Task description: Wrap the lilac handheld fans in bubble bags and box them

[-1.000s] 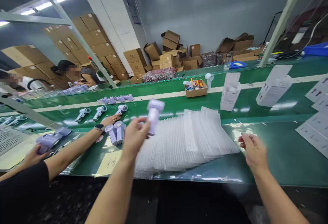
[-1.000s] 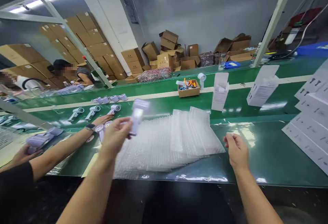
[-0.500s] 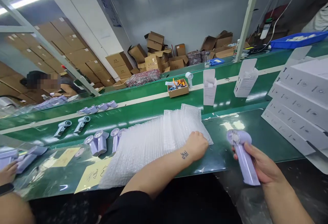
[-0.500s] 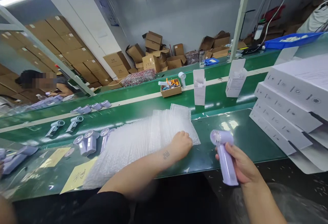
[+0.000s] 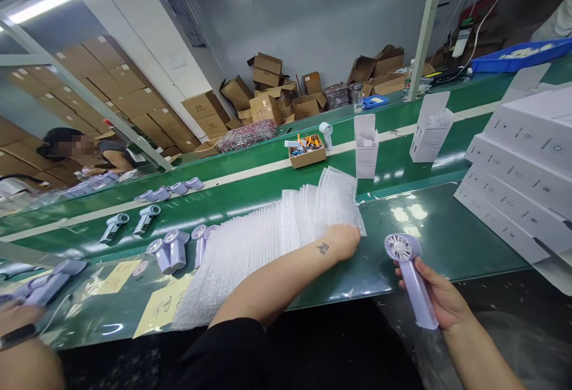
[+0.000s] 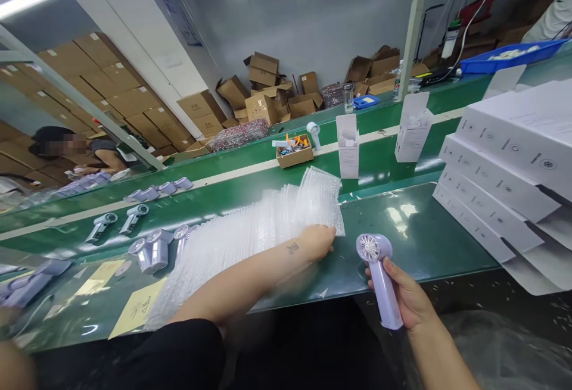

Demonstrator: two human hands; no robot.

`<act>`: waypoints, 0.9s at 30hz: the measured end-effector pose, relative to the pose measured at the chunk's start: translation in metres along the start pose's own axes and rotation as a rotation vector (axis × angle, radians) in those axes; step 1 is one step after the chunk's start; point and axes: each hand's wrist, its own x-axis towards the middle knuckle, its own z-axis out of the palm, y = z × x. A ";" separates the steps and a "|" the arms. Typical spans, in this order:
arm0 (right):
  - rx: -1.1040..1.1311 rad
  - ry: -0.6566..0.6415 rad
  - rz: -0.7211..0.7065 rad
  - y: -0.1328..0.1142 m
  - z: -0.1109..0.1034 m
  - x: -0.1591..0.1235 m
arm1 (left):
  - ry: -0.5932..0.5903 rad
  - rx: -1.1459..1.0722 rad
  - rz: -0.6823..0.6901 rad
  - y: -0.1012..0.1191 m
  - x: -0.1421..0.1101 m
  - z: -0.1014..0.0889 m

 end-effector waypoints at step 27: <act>-0.391 -0.174 -0.091 -0.006 0.049 0.007 | 0.394 -0.856 -0.107 0.000 0.013 -0.012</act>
